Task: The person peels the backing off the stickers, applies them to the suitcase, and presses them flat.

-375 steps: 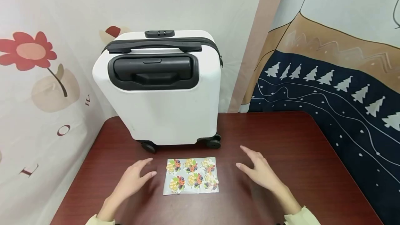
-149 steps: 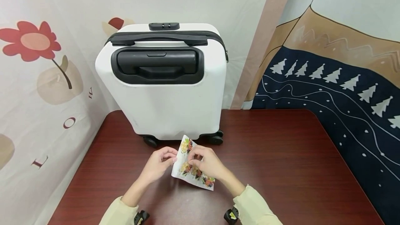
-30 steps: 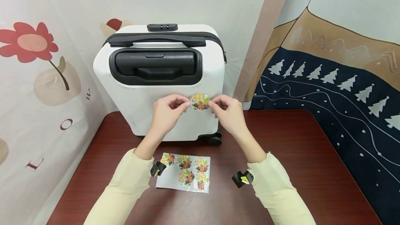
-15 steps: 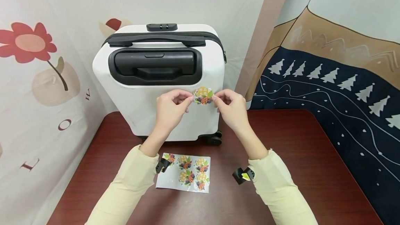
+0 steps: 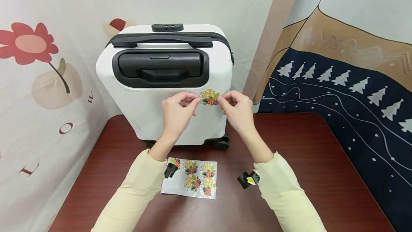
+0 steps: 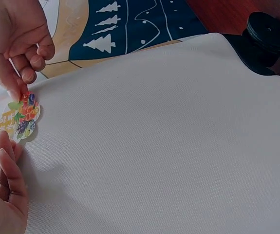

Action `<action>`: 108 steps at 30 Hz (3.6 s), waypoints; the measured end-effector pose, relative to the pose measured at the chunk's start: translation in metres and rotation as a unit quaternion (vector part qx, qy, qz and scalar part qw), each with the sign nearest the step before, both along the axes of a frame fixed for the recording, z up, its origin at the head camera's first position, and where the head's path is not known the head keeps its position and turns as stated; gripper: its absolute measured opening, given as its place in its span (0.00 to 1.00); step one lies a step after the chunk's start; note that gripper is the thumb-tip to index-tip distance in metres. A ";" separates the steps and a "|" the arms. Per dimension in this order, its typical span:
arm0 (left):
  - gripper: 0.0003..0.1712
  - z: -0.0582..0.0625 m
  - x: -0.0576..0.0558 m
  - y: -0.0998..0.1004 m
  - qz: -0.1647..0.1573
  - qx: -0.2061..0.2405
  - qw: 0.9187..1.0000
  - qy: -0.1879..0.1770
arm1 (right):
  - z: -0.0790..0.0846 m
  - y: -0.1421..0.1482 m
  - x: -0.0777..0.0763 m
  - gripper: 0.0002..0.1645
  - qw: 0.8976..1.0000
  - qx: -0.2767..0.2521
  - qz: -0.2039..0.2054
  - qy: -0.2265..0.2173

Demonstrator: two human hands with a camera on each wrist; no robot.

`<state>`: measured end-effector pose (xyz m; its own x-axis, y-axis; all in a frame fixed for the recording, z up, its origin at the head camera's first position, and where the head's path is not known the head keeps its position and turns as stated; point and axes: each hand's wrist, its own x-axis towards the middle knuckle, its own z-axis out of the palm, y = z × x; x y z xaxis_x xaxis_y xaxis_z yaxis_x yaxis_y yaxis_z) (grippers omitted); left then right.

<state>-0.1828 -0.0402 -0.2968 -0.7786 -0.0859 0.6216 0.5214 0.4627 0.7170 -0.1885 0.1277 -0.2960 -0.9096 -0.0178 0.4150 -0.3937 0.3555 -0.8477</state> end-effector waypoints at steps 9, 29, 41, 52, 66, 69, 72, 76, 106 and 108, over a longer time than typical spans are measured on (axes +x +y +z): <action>0.04 -0.001 0.001 0.002 0.029 -0.027 0.999 0.026 | 0.002 -0.001 0.002 0.11 1.000 -0.005 -0.014 -0.009; 0.07 -0.003 0.011 -0.001 -0.067 -0.037 0.993 -0.095 | 0.012 0.010 0.003 0.09 0.994 0.019 0.105 -0.033; 0.08 -0.005 0.010 -0.009 -0.081 -0.012 0.989 -0.124 | -0.001 0.013 0.001 0.09 0.986 0.060 0.126 -0.092; 0.09 -0.005 0.010 -0.010 -0.094 -0.014 0.986 -0.139 | 0.008 0.007 0.001 0.12 0.980 0.052 0.182 -0.062; 0.09 -0.004 0.011 -0.012 -0.099 -0.009 0.984 -0.149 | 0.012 0.011 -0.002 0.07 0.980 0.060 0.179 -0.057; 0.09 -0.005 0.011 -0.012 -0.100 -0.008 0.983 -0.152 | 0.009 0.013 -0.004 0.06 0.981 0.057 0.172 -0.064; 0.09 -0.005 0.011 -0.012 -0.101 -0.008 0.983 -0.154 | 0.002 0.016 -0.006 0.06 0.981 0.056 0.165 -0.081; 0.09 -0.004 0.012 -0.012 -0.100 -0.009 0.983 -0.155 | -0.005 0.020 -0.006 0.07 0.981 0.064 0.161 -0.086; 0.10 -0.006 0.011 -0.014 -0.105 -0.013 0.981 -0.162 | 0.018 0.010 -0.004 0.13 0.974 0.058 0.216 -0.025; 0.10 -0.005 0.012 -0.015 -0.105 -0.014 0.981 -0.163 | 0.016 0.008 -0.004 0.14 0.972 0.065 0.222 -0.032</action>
